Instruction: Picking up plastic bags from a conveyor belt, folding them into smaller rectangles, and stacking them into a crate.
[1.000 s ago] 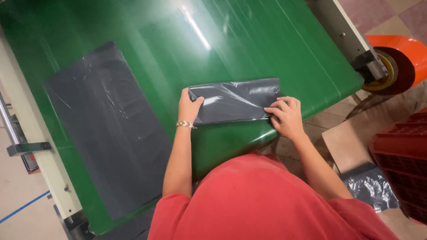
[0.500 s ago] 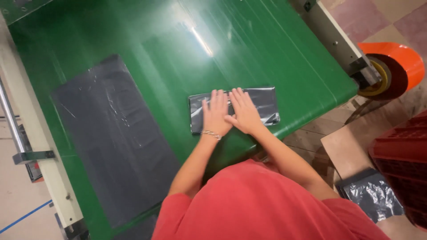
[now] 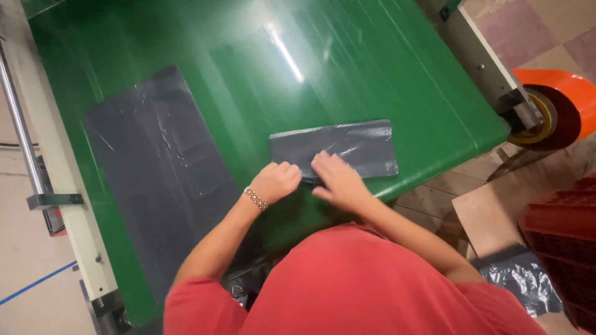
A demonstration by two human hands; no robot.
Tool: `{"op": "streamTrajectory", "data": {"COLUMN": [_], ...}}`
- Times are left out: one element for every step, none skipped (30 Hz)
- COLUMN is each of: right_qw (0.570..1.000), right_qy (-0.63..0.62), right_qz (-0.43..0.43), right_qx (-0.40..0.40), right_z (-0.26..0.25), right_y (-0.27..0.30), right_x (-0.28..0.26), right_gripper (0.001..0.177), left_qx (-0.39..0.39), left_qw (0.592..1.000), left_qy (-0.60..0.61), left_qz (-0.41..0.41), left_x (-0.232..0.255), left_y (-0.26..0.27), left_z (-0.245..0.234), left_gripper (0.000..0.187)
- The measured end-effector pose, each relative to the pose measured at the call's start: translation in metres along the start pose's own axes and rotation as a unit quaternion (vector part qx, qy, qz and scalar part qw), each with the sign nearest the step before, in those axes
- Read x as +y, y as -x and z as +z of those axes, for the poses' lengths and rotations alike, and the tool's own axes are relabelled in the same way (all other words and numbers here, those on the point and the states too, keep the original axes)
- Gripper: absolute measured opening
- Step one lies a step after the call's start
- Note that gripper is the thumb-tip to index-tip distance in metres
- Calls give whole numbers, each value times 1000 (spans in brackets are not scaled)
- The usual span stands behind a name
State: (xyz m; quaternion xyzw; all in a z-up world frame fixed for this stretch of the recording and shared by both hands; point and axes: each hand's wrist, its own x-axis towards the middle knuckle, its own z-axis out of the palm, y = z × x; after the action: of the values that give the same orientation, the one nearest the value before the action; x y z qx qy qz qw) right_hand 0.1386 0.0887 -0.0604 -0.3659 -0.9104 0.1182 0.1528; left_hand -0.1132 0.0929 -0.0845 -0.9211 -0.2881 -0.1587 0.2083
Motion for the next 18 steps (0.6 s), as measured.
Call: {"op": "streamTrajectory", "data": {"right_qw": [1000, 1000, 998, 998, 992, 978, 978, 975, 952, 952, 924, 869, 869, 744, 581, 581, 511, 438], "right_qy": [1, 4, 6, 5, -19, -43, -45, -174, -300, -297, -365, -425, -425, -557, -662, -662, -717, -766], "right_qz": [-1, -29, -58, -56, -97, -137, -137, -90, -41, -44, 104, 252, 251, 357, 444, 445, 443, 438], "right_qx": [-1, 6, 12, 8, 81, 154, 150, 104, 55, 54, 44, 32, 29, 99, 163, 163, 169, 173], "right_z": [10, 19, 29, 20, 11, 3, 1, -3, -7, 23, 54, 86, 60, 34, 8, 19, 30, 40], "right_y": [9, 17, 25, 28, 31, 33, 45, 50, 56, 73, 91, 111, 97, 80, 64, 68, 72, 76], "right_x": [-5, -10, -15, -20, -25, -31, -35, -31, -27, -2, 25, 48, 33, 19, 6, 20, 35, 49], "right_gripper": [80, 82, 85, 85, 46, 20, 20, 18, 25, 25, 20, 22, 22, 21, 21, 21, 17, 14], "left_qx": [1, -62, -124, -125, -194, -259, -259, -298, -329, -326, -340, -343, -342, -314, -283, -284, -247, -200], "left_qw": [1000, 996, 983, 983, 950, 902, 901, 834, 746, 748, 613, 452, 450, 456, 458, 458, 622, 762], "left_qy": [0, 66, 132, 137, 241, 340, 343, 435, 519, 518, 631, 721, 722, 694, 662, 662, 571, 459], "left_qz": [-1, -8, -15, -16, -40, -64, -66, -163, -256, -257, -333, -397, -399, -461, -521, -521, -475, -412], "left_x": [15, 28, 41, 37, 32, 26, 22, 11, -1, -11, -21, -29, -25, -24, -22, -19, -15, -12], "left_y": [-5, -12, -18, -39, -60, -81, -82, -90, -98, -99, -100, -98, -80, -65, -50, -58, -64, -71], "left_z": [-2, -2, -2, -26, -51, -75, -65, -52, -40, -32, -25, -18, 19, 58, 97, 78, 59, 40], "left_gripper": [14, 12, 12, 12, 20, 30, 30, 31, 36, 36, 58, 83, 83, 78, 85, 85, 60, 39]}}
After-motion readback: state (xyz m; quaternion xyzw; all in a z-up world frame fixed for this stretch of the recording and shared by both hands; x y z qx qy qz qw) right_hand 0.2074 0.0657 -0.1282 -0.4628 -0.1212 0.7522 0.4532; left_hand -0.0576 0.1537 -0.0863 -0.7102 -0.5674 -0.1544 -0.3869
